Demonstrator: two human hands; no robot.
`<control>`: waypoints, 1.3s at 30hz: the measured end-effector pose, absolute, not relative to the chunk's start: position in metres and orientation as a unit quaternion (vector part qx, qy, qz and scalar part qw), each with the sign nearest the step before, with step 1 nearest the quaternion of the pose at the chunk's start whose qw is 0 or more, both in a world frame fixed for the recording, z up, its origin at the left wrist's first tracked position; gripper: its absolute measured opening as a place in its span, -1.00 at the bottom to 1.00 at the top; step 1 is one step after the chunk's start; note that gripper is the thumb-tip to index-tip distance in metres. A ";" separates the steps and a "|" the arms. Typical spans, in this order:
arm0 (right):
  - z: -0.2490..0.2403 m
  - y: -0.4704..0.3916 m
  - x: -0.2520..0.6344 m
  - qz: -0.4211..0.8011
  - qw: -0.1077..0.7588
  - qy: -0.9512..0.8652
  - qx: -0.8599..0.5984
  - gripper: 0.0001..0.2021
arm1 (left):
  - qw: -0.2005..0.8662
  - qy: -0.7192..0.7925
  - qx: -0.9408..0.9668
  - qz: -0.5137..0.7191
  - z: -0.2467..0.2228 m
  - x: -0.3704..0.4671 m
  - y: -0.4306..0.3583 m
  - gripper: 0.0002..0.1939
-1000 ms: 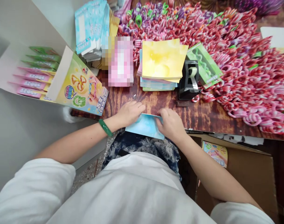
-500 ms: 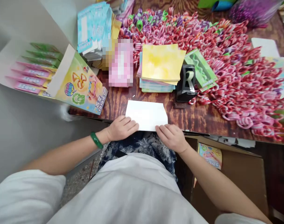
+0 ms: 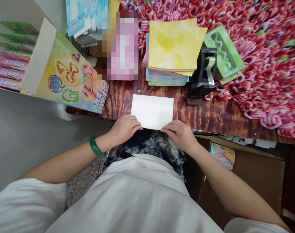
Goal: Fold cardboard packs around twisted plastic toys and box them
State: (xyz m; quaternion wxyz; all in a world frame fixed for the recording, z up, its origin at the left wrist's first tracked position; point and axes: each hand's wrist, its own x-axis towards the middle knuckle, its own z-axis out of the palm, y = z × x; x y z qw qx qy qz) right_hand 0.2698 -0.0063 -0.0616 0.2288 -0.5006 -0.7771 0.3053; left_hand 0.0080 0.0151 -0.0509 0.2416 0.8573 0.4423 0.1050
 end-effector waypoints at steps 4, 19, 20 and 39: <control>-0.051 0.029 0.267 0.454 0.084 -0.666 -0.586 -0.90 | 0.415 0.503 0.758 0.014 -0.045 0.015 0.049 -0.88; -0.058 -0.006 0.268 0.057 0.080 -0.903 -0.419 -0.79 | 0.100 0.336 0.936 0.038 -0.044 0.000 0.025 -0.77; -0.055 -0.002 0.269 0.082 0.090 -0.898 -0.423 -0.77 | 0.121 0.337 0.933 0.033 -0.041 0.000 0.030 -0.76; -0.027 0.032 0.269 0.268 0.256 -0.779 -0.506 -0.79 | 0.388 0.463 0.790 0.102 0.001 0.011 0.079 -0.83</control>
